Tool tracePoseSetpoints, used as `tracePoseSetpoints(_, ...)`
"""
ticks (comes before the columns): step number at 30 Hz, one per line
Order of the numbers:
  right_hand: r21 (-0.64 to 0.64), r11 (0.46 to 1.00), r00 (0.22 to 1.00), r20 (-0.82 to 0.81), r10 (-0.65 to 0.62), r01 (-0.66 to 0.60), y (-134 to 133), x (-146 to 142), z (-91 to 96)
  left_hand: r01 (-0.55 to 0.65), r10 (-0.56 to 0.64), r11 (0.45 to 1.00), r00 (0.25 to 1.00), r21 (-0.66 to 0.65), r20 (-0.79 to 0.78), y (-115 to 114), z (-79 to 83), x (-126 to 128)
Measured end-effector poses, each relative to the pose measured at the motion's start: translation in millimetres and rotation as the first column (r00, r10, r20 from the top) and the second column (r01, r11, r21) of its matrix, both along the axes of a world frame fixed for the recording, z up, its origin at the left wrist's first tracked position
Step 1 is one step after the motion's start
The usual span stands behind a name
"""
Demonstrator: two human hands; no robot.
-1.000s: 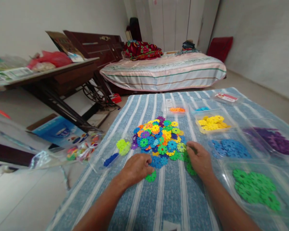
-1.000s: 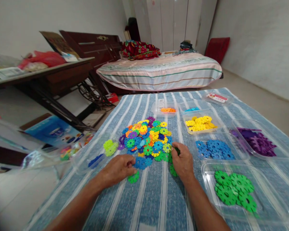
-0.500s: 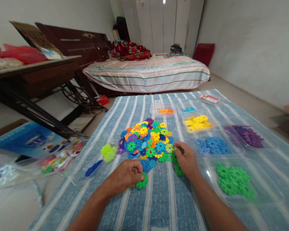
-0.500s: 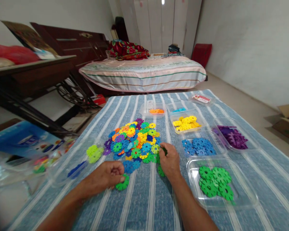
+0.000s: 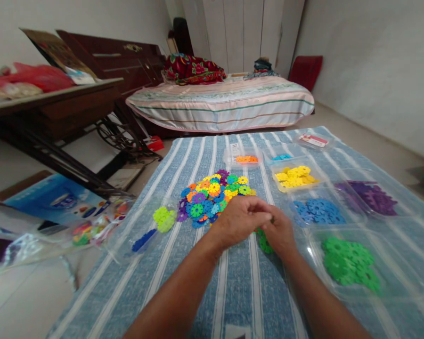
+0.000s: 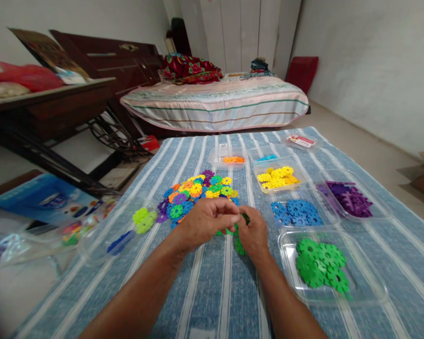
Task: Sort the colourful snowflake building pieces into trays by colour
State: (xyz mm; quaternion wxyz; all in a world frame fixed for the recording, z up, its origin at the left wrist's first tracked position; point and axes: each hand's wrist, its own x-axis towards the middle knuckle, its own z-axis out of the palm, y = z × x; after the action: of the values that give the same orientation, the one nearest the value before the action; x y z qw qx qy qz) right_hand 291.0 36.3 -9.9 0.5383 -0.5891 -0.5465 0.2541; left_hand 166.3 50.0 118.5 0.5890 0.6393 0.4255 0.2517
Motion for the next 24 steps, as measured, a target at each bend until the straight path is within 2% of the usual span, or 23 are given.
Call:
tracePoseSetpoints(3, -0.034, 0.999, 0.999, 0.000, -0.042, 0.042, 1.8, -2.2, 2.8, -0.087, 0.109, 0.990, 0.971, 0.109, -0.213, 5.7, -16.8, -32.2)
tracePoseSetpoints(7, -0.076, 0.996, 0.999, -0.023, -0.039, 0.037, 2.4, -1.6, 3.6, -0.008, 0.092, 0.983, 0.889, 0.185, -0.449, -4.3, -39.6, -54.4)
tracePoseSetpoints(9, -0.093, 0.995, 0.999, -0.032, -0.021, 0.017, 1.8, -0.3, 4.8, 0.067, 0.060, 0.974, 0.848, 0.218, -0.527, -14.1, -47.7, -50.4)
tracePoseSetpoints(12, -0.096, 0.995, 0.999, -0.042, -0.017, 0.013, 0.7, 1.2, 8.1, 0.190, 0.027, 0.945, 0.765, 0.265, -0.644, -28.6, -55.0, -31.4)
tracePoseSetpoints(15, -0.114, 0.993, 0.997, -0.071, -0.021, 0.013, -0.4, 1.7, 11.6, 0.245, 0.101, 0.911, 0.650, 0.333, -0.754, -38.9, -59.1, -8.8)
tracePoseSetpoints(17, -0.141, 0.990, 0.996, -0.087, -0.014, 0.002, -1.1, 1.7, 13.6, 0.247, 0.149, 0.899, 0.602, 0.360, -0.784, -42.7, -61.6, 3.3)
tracePoseSetpoints(20, -0.171, 0.985, 0.996, -0.091, -0.018, 0.002, -1.9, 1.8, 16.2, 0.232, 0.163, 0.901, 0.603, 0.367, -0.781, -44.8, -65.6, 14.2)
tracePoseSetpoints(24, -0.184, 0.983, 0.992, -0.119, -0.038, 0.015, -2.7, 1.8, 17.0, 0.138, 0.147, 0.938, 0.673, 0.319, -0.724, -43.2, -69.2, 15.8)
